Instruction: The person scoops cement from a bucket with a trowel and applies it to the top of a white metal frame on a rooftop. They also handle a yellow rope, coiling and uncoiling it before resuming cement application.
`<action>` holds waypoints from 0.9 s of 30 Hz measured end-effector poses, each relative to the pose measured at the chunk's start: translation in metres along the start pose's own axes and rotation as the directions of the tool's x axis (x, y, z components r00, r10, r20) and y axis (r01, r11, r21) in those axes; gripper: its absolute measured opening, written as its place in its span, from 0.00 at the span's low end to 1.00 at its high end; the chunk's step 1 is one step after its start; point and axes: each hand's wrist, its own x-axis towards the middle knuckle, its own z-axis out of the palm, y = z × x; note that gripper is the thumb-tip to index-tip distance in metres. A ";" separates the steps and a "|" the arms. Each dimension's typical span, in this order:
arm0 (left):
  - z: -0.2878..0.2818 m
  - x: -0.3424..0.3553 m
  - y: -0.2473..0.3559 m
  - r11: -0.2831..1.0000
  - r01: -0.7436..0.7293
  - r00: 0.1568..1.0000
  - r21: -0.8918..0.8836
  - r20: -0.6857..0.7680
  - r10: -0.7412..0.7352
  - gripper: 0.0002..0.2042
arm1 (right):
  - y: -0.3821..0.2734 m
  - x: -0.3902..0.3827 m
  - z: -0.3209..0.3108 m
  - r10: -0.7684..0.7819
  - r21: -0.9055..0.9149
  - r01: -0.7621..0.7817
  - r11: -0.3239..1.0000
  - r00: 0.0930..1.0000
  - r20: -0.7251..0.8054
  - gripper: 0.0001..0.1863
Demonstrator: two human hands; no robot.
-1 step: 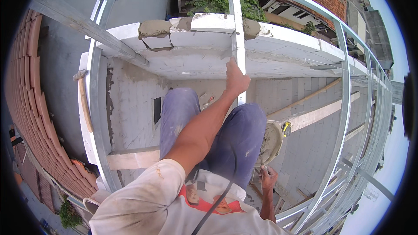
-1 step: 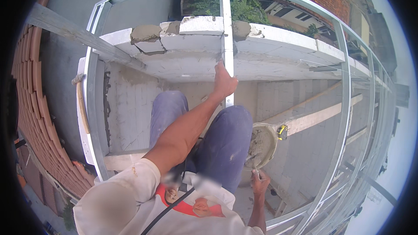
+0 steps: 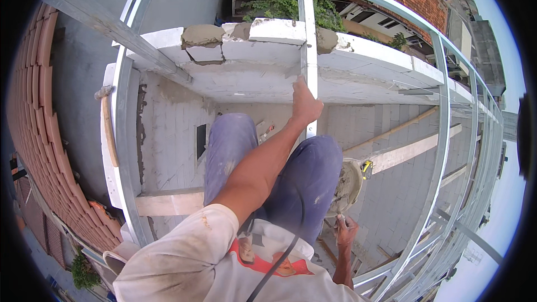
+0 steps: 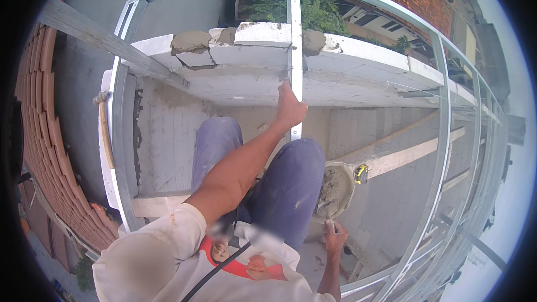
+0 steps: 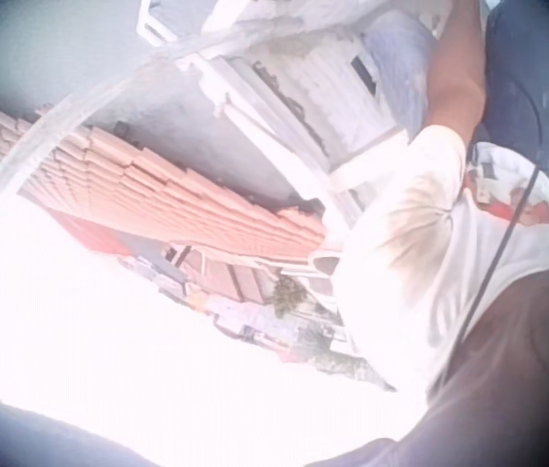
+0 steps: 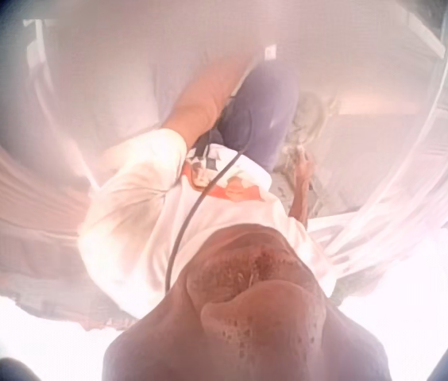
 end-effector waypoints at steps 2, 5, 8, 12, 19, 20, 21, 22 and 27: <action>-0.001 -0.003 0.006 0.999 0.035 0.999 -0.008 0.039 -0.035 0.44 | -0.015 0.022 -0.018 -0.117 -0.083 0.116 0.990 0.993 -0.011 0.18; 0.000 -0.003 0.003 0.999 0.050 0.998 -0.010 0.039 -0.049 0.45 | -0.075 0.060 -0.023 -0.262 -0.102 0.269 0.958 0.962 0.080 0.15; 0.001 -0.003 0.003 0.999 0.048 0.998 0.006 0.046 -0.048 0.46 | -0.159 0.116 0.003 -0.403 -0.103 0.421 0.901 0.901 0.159 0.11; -0.002 -0.003 0.001 0.998 0.053 0.998 0.015 0.046 -0.054 0.45 | -0.279 0.179 0.075 -0.520 -0.125 0.599 0.791 0.765 0.381 0.12; -0.012 -0.006 0.010 0.996 0.089 0.993 -0.010 0.076 -0.088 0.46 | -0.432 0.244 0.220 -0.736 -0.171 0.938 0.303 0.344 0.583 0.18; -0.011 -0.006 0.012 0.996 0.084 0.994 -0.008 0.072 -0.084 0.46 | -0.445 0.245 0.240 -0.744 -0.194 0.952 0.238 0.307 0.594 0.19; -0.007 -0.007 0.015 0.997 0.077 0.994 -0.013 0.076 -0.076 0.46 | -0.455 0.245 0.254 -0.803 -0.237 0.970 0.056 0.185 0.567 0.18; -0.007 -0.007 0.015 0.997 0.076 0.994 -0.014 0.082 -0.075 0.46 | -0.459 0.245 0.271 -0.834 -0.272 0.955 -0.122 0.050 0.549 0.17; -0.008 -0.007 0.013 0.997 0.080 0.993 0.005 0.087 -0.080 0.45 | -0.464 0.237 0.321 -0.822 -0.453 0.855 -0.252 0.058 0.566 0.15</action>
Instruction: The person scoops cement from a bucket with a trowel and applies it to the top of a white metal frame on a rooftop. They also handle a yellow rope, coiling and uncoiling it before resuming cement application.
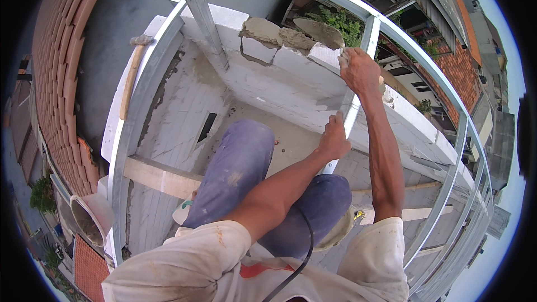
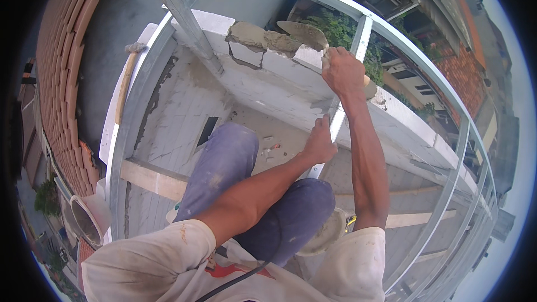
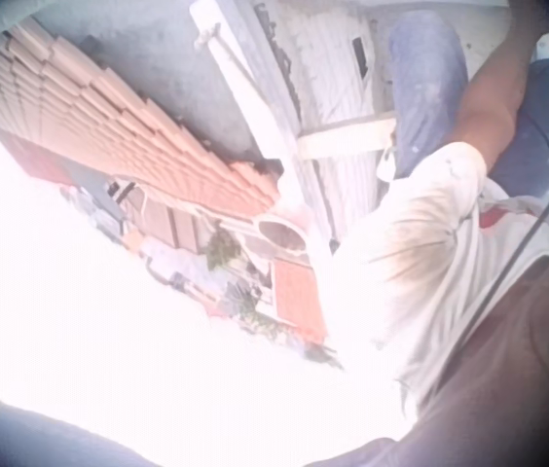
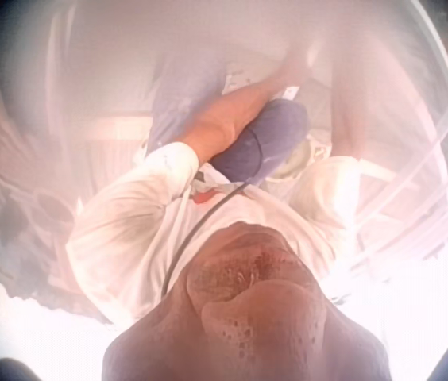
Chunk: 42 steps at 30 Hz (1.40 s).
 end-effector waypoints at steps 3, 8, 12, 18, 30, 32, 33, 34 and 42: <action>-0.003 -0.001 -0.002 1.000 0.021 1.000 0.008 0.000 -0.021 0.45 | -0.012 0.009 0.002 0.197 0.108 -0.206 0.973 0.976 0.089 0.20; 0.020 0.015 -0.029 0.993 -0.103 0.993 0.050 -0.057 0.106 0.46 | -0.058 0.042 0.028 0.163 0.209 -0.220 0.953 0.951 0.262 0.24; 0.035 0.017 -0.040 0.964 -0.259 0.965 0.060 -0.033 0.261 0.47 | -0.044 0.045 0.087 -0.049 -0.056 0.072 0.996 0.942 0.332 0.20; 0.004 0.012 -0.028 0.999 -0.003 0.999 0.052 -0.042 0.005 0.47 | -0.043 0.005 0.054 -0.082 -0.180 0.186 0.966 0.878 0.471 0.16; 0.008 0.008 -0.014 0.999 -0.029 0.999 0.016 -0.016 0.029 0.46 | -0.051 -0.039 -0.013 0.128 -0.013 -0.127 0.992 0.983 0.131 0.14; 0.011 0.007 -0.008 0.999 -0.045 0.999 0.013 0.001 0.045 0.46 | -0.039 -0.038 0.000 0.072 -0.121 -0.051 0.991 0.981 0.179 0.14; 0.009 0.007 -0.007 0.999 -0.047 0.999 0.013 0.001 0.047 0.46 | -0.036 -0.036 0.004 0.039 -0.163 -0.004 0.987 0.978 0.207 0.14; 0.008 0.006 -0.006 0.999 -0.035 0.999 0.008 0.000 0.035 0.45 | -0.030 -0.039 0.003 0.035 -0.169 0.000 0.986 0.979 0.203 0.11; -0.004 0.001 -0.002 1.000 0.024 1.000 -0.008 -0.008 -0.024 0.46 | -0.025 -0.032 -0.065 0.035 -0.218 -0.013 0.976 0.995 0.094 0.07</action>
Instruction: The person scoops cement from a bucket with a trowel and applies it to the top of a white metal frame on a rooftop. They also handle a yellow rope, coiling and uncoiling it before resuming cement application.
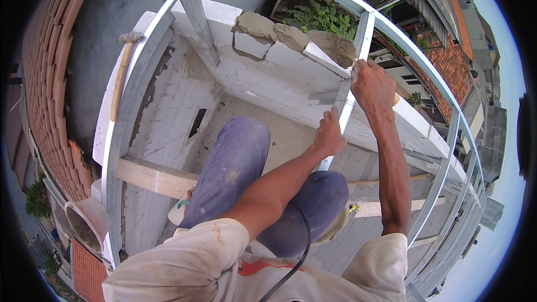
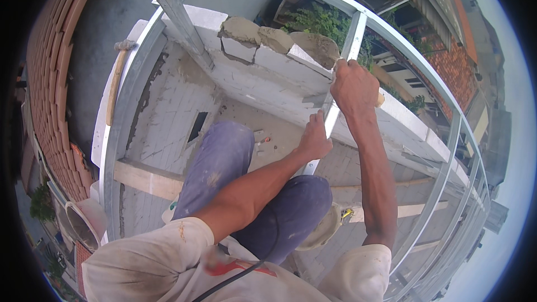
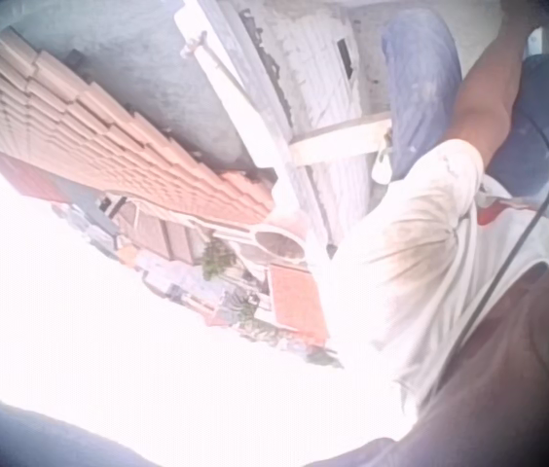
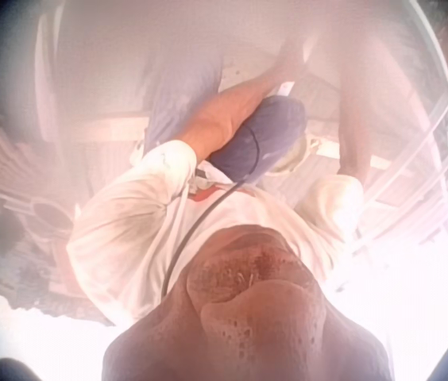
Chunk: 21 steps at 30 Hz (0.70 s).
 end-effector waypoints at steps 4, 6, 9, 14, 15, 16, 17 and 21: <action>-0.002 0.002 0.000 1.000 -0.012 1.000 0.016 -0.001 0.012 0.45 | -0.004 0.057 0.026 -0.089 -0.052 0.081 0.995 0.980 -0.179 0.05; 0.005 -0.001 0.008 1.000 -0.028 0.999 0.009 0.033 0.028 0.45 | -0.003 0.079 0.045 -0.180 -0.117 0.164 0.980 0.972 -0.151 0.05; 0.006 0.000 0.004 0.999 -0.037 0.999 0.016 0.017 0.037 0.45 | -0.008 0.086 0.047 -0.275 -0.254 0.267 0.930 0.961 0.003 0.06; 0.004 0.001 -0.006 1.000 -0.024 1.000 0.015 -0.012 0.024 0.45 | 0.021 0.051 0.003 -0.170 -0.325 0.184 0.928 0.983 0.069 0.06; 0.002 0.001 -0.004 1.000 -0.019 1.000 0.012 -0.013 0.019 0.45 | 0.031 0.037 -0.007 -0.116 -0.291 0.125 0.949 0.992 0.048 0.06; 0.000 0.003 -0.007 1.000 -0.013 1.000 0.017 -0.025 0.013 0.45 | 0.042 0.027 0.000 -0.104 -0.128 0.105 0.986 0.995 0.014 0.07; 0.004 0.002 -0.002 1.000 -0.023 1.000 0.008 -0.018 0.023 0.45 | 0.058 0.011 0.007 -0.074 0.015 0.074 0.997 0.997 -0.010 0.09; 0.007 0.002 -0.009 1.000 -0.019 1.000 0.018 -0.004 0.020 0.46 | -0.003 -0.014 -0.006 0.245 0.603 -0.524 0.601 0.839 0.485 0.16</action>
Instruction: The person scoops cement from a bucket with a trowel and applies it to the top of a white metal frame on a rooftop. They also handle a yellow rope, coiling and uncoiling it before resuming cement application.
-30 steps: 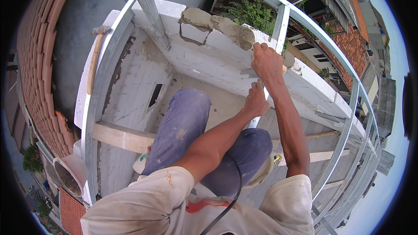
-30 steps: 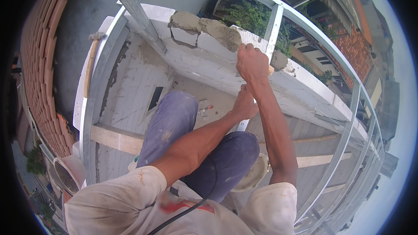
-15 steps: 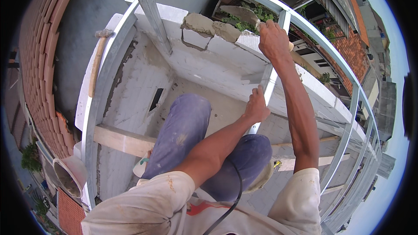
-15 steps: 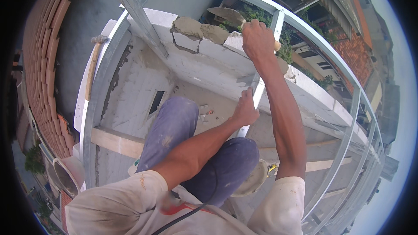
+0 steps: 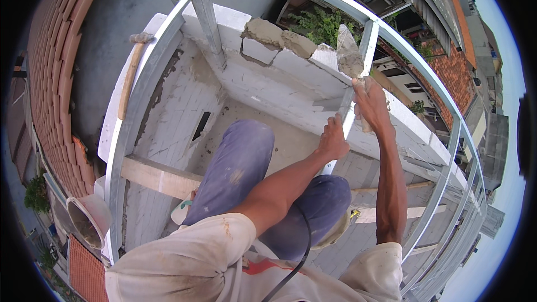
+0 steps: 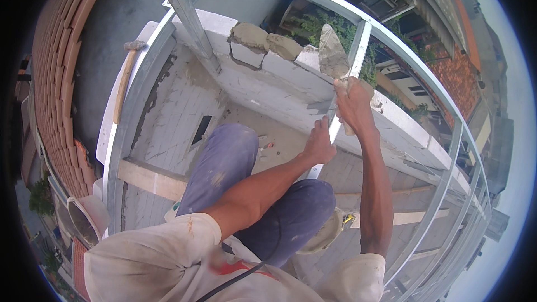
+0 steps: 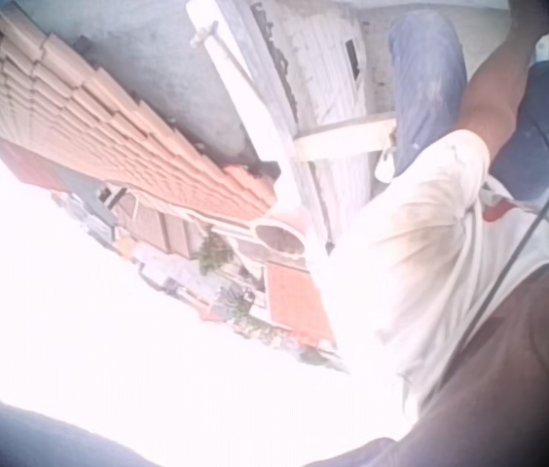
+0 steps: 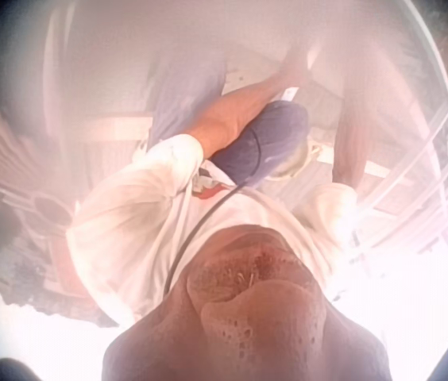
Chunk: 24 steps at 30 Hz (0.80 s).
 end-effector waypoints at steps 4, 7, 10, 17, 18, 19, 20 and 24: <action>0.031 0.022 -0.047 0.979 -0.197 0.969 0.061 -0.140 0.204 0.45 | -0.033 0.021 0.091 -0.063 0.254 0.028 0.967 0.989 0.130 0.22; 0.040 0.019 -0.038 0.964 -0.258 0.948 0.056 -0.175 0.264 0.44 | -0.041 0.058 0.138 -0.112 0.191 0.090 0.977 0.988 0.108 0.21; 0.018 -0.005 0.002 0.989 -0.074 0.992 0.131 -0.090 0.086 0.43 | -0.041 0.090 0.180 -0.172 0.091 0.163 0.982 0.980 0.100 0.19; 0.002 -0.002 0.007 0.997 0.045 0.998 0.064 -0.053 -0.041 0.44 | -0.099 0.087 0.213 -0.193 0.014 0.193 0.981 0.971 0.139 0.19; 0.000 -0.001 0.002 0.997 0.051 0.997 0.062 -0.059 -0.048 0.44 | -0.111 0.074 0.207 -0.174 0.051 0.169 0.984 0.977 0.126 0.19; 0.004 -0.001 0.002 0.997 0.047 0.998 0.053 -0.051 -0.045 0.44 | -0.109 0.067 0.199 -0.182 0.001 0.182 0.983 0.981 0.071 0.19; 0.008 -0.002 0.001 0.997 0.011 0.999 0.075 -0.054 -0.007 0.44 | -0.107 0.060 0.191 -0.186 -0.050 0.186 0.981 0.982 0.016 0.19; 0.043 0.029 -0.061 0.916 -0.378 0.852 0.135 -0.336 0.402 0.40 | -0.104 0.059 0.153 -0.351 -0.447 0.298 0.844 0.936 -0.037 0.17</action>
